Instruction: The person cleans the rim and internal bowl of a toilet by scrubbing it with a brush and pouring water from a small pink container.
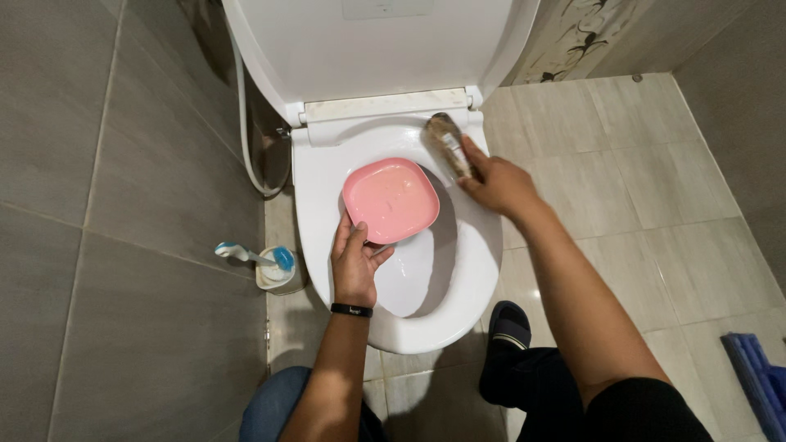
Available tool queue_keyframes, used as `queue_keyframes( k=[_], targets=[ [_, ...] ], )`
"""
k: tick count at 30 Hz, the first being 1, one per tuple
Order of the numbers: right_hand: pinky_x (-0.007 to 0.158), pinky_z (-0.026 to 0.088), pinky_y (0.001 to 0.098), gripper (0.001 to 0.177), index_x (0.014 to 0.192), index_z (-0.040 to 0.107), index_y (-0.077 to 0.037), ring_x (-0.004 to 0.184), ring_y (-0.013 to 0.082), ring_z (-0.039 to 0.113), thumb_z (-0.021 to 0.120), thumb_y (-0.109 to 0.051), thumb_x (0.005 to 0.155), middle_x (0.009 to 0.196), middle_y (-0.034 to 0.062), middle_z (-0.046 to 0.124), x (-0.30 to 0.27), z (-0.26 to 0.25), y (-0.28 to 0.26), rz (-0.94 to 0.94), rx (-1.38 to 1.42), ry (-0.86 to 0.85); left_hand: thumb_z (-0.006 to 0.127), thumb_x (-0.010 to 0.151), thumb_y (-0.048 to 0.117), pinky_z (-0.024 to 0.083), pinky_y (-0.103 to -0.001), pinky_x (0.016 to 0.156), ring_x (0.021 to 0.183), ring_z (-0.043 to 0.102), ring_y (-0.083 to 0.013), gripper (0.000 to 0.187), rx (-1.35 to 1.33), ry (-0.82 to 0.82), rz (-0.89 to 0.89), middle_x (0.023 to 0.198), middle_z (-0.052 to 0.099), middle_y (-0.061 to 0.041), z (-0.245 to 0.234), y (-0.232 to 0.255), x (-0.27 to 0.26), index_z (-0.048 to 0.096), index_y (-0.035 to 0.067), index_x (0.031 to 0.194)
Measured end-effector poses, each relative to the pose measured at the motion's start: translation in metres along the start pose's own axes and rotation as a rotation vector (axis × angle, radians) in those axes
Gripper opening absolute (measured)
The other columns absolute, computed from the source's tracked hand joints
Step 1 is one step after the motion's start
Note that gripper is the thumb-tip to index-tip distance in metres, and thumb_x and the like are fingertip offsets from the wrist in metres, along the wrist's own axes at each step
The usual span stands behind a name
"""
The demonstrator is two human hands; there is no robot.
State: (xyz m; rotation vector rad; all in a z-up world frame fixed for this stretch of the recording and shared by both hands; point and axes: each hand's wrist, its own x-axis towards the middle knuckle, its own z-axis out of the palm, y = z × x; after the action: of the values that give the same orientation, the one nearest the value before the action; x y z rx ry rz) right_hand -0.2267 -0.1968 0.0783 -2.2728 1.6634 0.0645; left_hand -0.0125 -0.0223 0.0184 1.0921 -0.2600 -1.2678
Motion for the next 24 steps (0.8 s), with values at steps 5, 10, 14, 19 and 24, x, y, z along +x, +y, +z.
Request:
queue_keyframes(
  k=[5, 10, 14, 19, 24],
  targets=[
    [0.099, 0.05, 0.0437, 0.088, 0.163, 0.023, -0.043, 0.116, 0.0344, 0.066, 0.066, -0.049, 0.087, 0.129, 0.0143, 0.069, 0.007, -0.002, 0.001, -0.008, 0.02, -0.098, 0.048, 0.099, 0.026, 0.056, -0.042, 0.09, 0.114, 0.066, -0.0219, 0.061, 0.01, 0.019, -0.021, 0.136, 0.062, -0.007, 0.001, 0.003, 0.0, 0.034, 0.018, 0.158],
    [0.106, 0.046, 0.042, 0.087, 0.161, 0.031, -0.039, 0.125, 0.0341, 0.062, 0.071, -0.048, 0.084, 0.138, 0.013, 0.065, 0.007, -0.015, 0.042, 0.079, 0.08, -0.081, 0.049, 0.1, 0.026, 0.055, -0.041, 0.088, 0.112, 0.066, -0.0229, 0.061, 0.008, 0.014, 0.002, 0.133, 0.063, -0.009, -0.004, 0.005, -0.001, 0.035, 0.017, 0.158],
    [0.108, 0.044, 0.0404, 0.087, 0.16, 0.033, -0.033, 0.127, 0.0332, 0.061, 0.073, -0.045, 0.083, 0.139, 0.0131, 0.064, 0.009, -0.016, 0.055, 0.097, 0.155, -0.041, 0.049, 0.1, 0.025, 0.056, -0.041, 0.089, 0.111, 0.067, -0.0213, 0.06, -0.01, 0.016, 0.004, 0.133, 0.063, -0.008, -0.003, 0.007, -0.003, 0.036, 0.017, 0.158],
    [0.105, 0.046, 0.041, 0.088, 0.161, 0.032, -0.035, 0.123, 0.0342, 0.063, 0.072, -0.043, 0.084, 0.135, 0.014, 0.067, 0.005, -0.019, 0.043, 0.11, 0.077, -0.074, 0.05, 0.1, 0.025, 0.056, -0.041, 0.088, 0.109, 0.066, -0.0205, 0.06, -0.021, 0.021, 0.016, 0.132, 0.062, -0.007, -0.005, 0.009, -0.004, 0.037, 0.018, 0.158],
    [0.095, 0.052, 0.0437, 0.09, 0.162, 0.028, -0.038, 0.111, 0.035, 0.067, 0.072, -0.043, 0.083, 0.124, 0.0136, 0.071, -0.001, -0.017, 0.016, 0.024, -0.056, -0.065, 0.049, 0.1, 0.025, 0.056, -0.041, 0.087, 0.107, 0.067, -0.0203, 0.06, -0.011, 0.041, 0.002, 0.131, 0.062, -0.007, -0.007, 0.006, -0.001, 0.036, 0.019, 0.158]
  ],
)
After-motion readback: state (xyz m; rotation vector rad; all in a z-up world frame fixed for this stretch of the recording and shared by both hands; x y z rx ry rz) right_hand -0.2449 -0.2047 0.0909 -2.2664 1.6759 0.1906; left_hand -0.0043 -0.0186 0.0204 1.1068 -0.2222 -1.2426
